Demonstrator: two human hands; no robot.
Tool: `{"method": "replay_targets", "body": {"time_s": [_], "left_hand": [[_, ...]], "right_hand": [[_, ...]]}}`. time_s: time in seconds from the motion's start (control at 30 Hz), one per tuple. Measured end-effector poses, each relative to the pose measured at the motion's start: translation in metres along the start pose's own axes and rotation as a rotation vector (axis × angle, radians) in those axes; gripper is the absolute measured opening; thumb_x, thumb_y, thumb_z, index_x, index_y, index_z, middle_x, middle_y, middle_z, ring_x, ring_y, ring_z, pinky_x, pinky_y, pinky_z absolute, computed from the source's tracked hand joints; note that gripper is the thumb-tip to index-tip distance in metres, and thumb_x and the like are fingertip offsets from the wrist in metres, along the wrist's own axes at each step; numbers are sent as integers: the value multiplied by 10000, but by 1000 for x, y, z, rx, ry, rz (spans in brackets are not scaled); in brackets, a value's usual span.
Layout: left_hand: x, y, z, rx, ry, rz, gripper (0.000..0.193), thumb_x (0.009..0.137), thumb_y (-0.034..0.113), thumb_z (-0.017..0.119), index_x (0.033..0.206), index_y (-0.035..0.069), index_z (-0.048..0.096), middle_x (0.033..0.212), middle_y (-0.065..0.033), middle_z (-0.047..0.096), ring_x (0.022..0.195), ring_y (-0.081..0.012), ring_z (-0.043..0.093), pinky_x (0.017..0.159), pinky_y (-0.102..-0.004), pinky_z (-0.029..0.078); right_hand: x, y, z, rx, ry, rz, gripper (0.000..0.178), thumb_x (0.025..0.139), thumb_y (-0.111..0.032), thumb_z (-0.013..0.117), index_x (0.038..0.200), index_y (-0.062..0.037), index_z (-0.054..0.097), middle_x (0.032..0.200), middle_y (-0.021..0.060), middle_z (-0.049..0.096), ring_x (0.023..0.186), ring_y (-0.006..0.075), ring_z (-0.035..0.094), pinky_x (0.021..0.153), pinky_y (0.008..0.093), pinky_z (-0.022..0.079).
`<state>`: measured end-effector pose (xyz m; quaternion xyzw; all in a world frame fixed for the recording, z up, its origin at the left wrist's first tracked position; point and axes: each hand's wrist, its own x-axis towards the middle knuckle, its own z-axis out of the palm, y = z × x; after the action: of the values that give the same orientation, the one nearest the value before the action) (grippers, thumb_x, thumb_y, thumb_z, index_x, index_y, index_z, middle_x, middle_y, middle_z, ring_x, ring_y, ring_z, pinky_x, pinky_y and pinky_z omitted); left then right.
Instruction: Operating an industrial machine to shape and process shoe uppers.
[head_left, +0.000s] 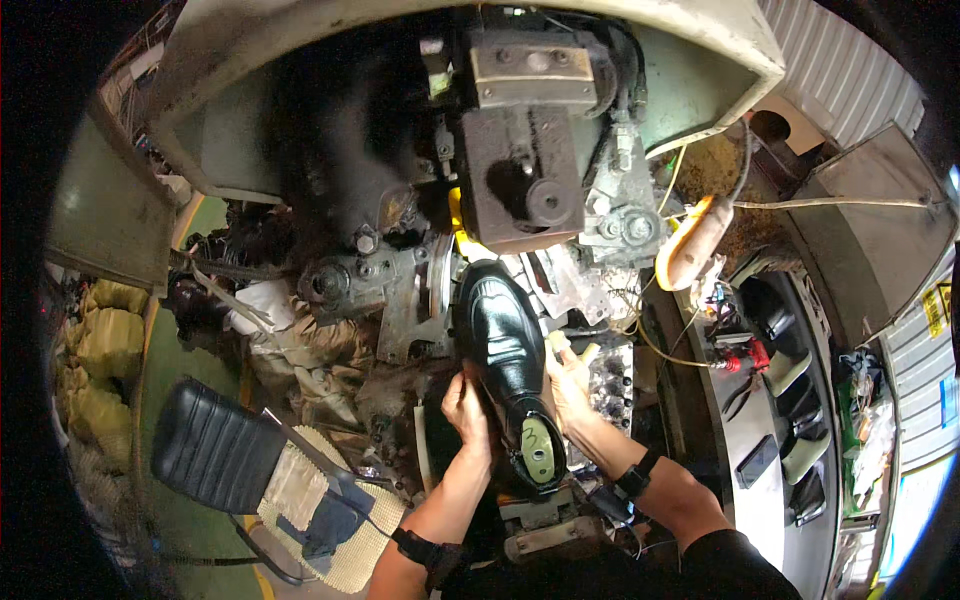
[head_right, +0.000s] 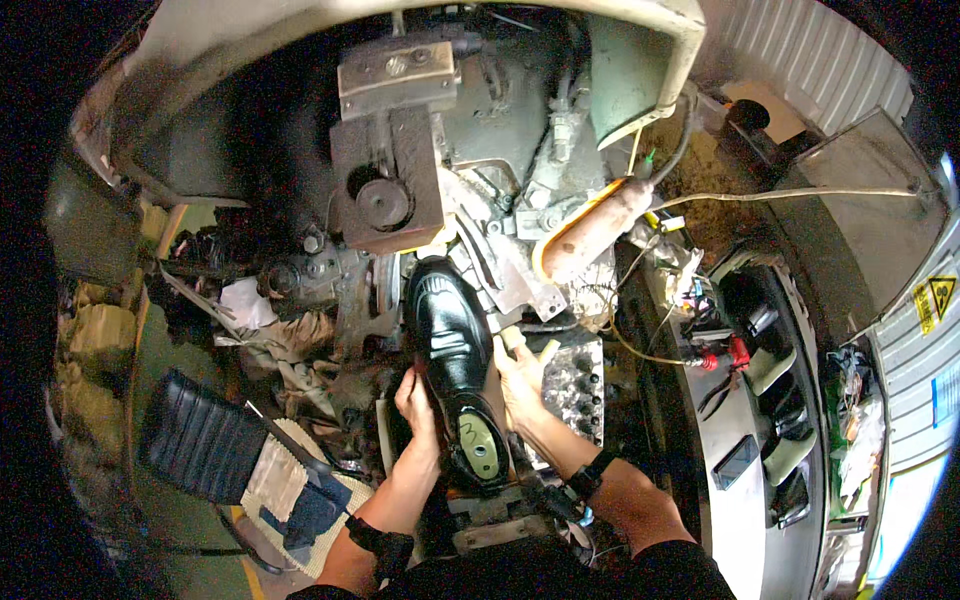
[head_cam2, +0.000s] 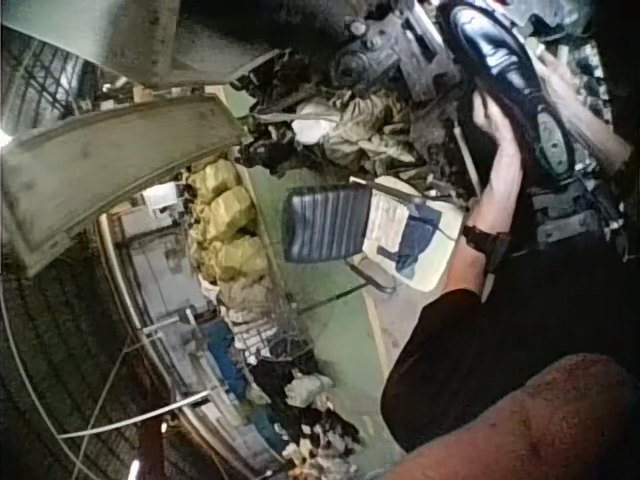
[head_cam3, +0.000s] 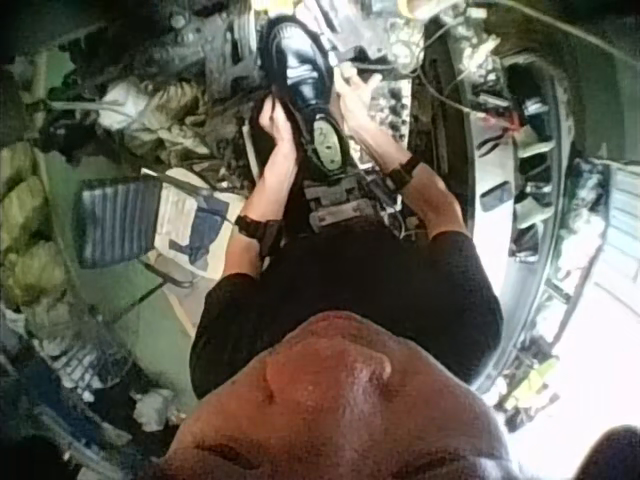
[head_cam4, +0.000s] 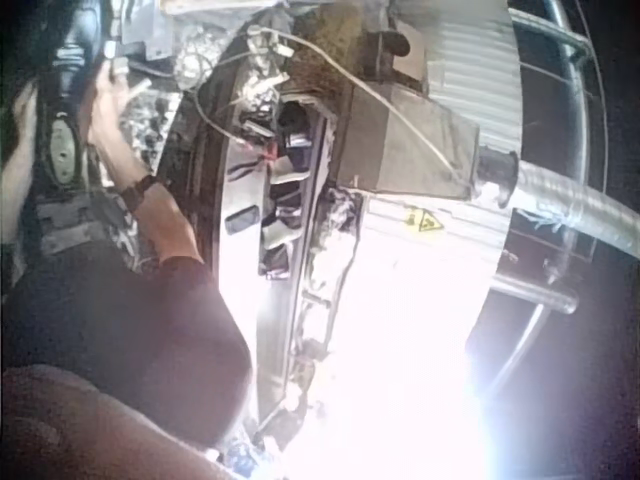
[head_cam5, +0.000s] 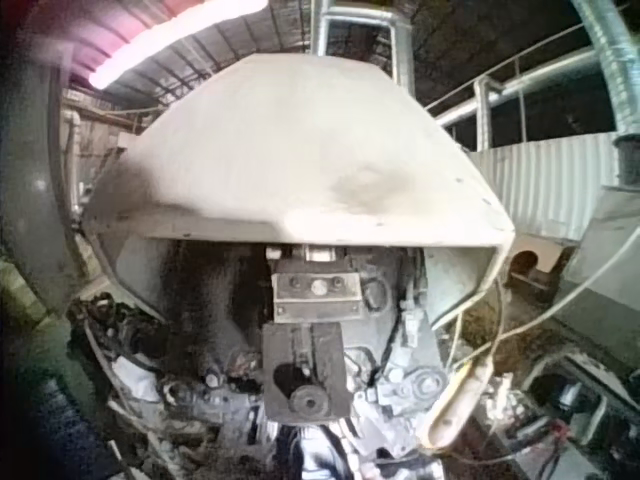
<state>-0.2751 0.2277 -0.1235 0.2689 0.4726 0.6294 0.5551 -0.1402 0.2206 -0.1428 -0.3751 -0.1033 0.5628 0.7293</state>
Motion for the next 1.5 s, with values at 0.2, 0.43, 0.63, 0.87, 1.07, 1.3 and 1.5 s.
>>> {"method": "replay_targets", "body": {"time_s": [0.2,0.43,0.63,0.87,1.07,1.3,1.5], "left_hand": [[-5,24,0,-63,24,-205,366,974,327,612,1049,-21,693,970,-47,688,805,-134,603,737,-276,492],[-7,49,-2,13,-47,-403,394,965,341,617,1120,-19,660,1019,-99,680,902,-198,634,805,-317,511],[5,54,-127,-9,94,-294,386,960,288,617,1198,-9,553,1122,-168,618,969,-288,631,874,-409,526],[-5,23,-171,30,122,-336,361,977,290,574,1234,43,520,1157,-144,590,1041,-278,591,932,-429,494],[-14,18,-200,54,268,-295,344,941,264,627,1192,48,535,1007,-123,620,912,-262,626,830,-393,530],[-25,-40,-304,64,487,-395,383,957,255,571,1277,116,414,1051,-154,605,859,-283,630,746,-434,571],[-33,-53,-337,6,491,-498,342,963,247,566,1246,123,421,1069,-167,596,881,-319,628,739,-437,581]], "right_hand": [[-24,-11,23,112,-38,90,344,955,-170,648,1264,-39,570,1142,11,643,1043,113,590,1031,267,390],[-23,-25,1,-288,-22,93,474,976,-245,612,1370,-23,468,1081,103,667,951,168,650,913,299,499],[-34,-90,-132,-995,118,-158,640,948,-316,604,1416,55,373,829,153,706,710,181,684,620,299,542],[-20,-54,-198,-950,375,167,713,793,-212,778,1364,59,448,1230,156,646,1115,249,603,979,398,458],[-35,-58,-322,-861,552,-79,685,871,-141,698,1432,28,343,929,133,680,838,196,626,760,343,498],[-67,47,-402,-807,499,472,489,799,-81,740,1215,16,503,659,54,578,544,172,586,449,325,459],[-70,8,-393,-719,568,263,626,789,-98,716,1339,15,441,786,76,637,643,170,606,559,336,495]]}}
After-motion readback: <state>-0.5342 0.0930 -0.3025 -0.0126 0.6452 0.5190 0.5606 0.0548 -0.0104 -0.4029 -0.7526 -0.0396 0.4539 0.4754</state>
